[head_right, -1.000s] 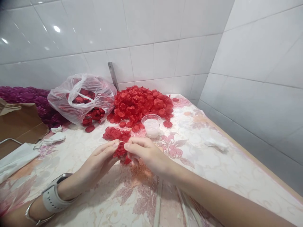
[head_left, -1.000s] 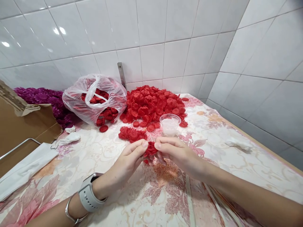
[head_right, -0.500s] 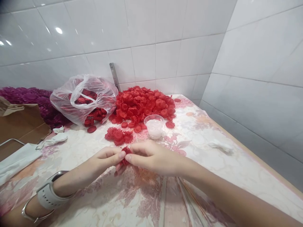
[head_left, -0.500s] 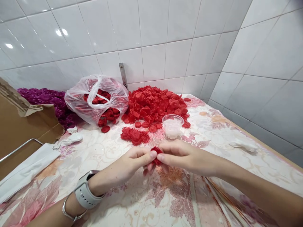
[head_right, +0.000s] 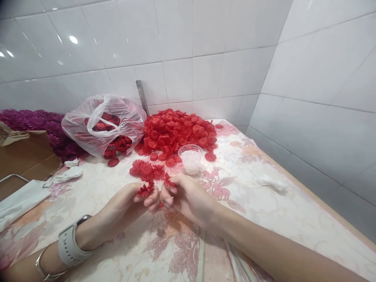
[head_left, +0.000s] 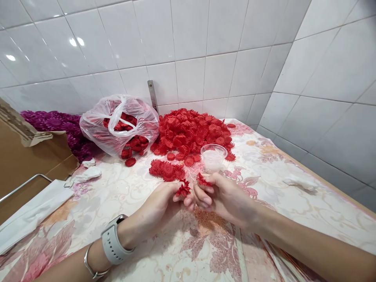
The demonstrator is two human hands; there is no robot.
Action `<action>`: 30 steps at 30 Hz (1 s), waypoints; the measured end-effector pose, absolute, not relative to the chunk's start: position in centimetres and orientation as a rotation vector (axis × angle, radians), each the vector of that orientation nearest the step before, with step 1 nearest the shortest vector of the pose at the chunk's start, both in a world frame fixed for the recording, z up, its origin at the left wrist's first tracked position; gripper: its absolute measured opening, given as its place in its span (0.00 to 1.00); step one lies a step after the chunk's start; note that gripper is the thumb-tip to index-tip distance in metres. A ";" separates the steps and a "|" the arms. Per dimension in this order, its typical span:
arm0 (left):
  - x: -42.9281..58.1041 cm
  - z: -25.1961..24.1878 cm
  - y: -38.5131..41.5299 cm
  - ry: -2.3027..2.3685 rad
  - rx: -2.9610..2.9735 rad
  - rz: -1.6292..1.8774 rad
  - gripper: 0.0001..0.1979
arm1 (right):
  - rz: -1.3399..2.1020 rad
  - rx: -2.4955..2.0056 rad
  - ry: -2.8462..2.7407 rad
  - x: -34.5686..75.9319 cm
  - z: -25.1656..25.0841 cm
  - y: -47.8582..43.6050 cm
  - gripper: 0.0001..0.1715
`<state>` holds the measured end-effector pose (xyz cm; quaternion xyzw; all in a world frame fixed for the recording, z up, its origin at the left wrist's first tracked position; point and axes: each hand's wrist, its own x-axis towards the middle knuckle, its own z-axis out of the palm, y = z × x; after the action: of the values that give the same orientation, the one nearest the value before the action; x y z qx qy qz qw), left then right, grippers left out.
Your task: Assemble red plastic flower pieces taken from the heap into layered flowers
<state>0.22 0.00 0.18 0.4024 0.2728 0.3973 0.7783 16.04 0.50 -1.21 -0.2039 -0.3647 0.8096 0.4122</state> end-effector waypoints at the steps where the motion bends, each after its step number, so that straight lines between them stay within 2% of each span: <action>1: 0.1 0.2 0.1 0.589 0.887 0.850 0.15 | 2.036 -0.526 -0.933 16.1 -1.1 0.5 0.20; 10: -0.9 0.3 1.7 0.680 0.895 0.986 0.15 | 2.062 -0.681 -1.027 16.4 -0.9 0.8 0.17; 18: -0.9 0.3 1.8 0.725 0.889 1.004 0.18 | 2.015 -0.810 -1.028 16.2 -1.5 1.4 0.21; 24: -0.9 0.4 1.7 0.731 0.914 1.007 0.17 | 1.838 -0.861 -1.147 16.5 -1.7 1.2 0.09; 30: -1.0 -0.1 1.8 0.846 0.959 1.025 0.10 | 1.784 -0.856 -1.263 16.3 -1.8 1.0 0.14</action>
<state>-0.98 1.82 -0.15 0.4275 0.3774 0.4569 0.6827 16.32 1.03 -1.78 -0.3364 -0.4963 0.7008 0.3865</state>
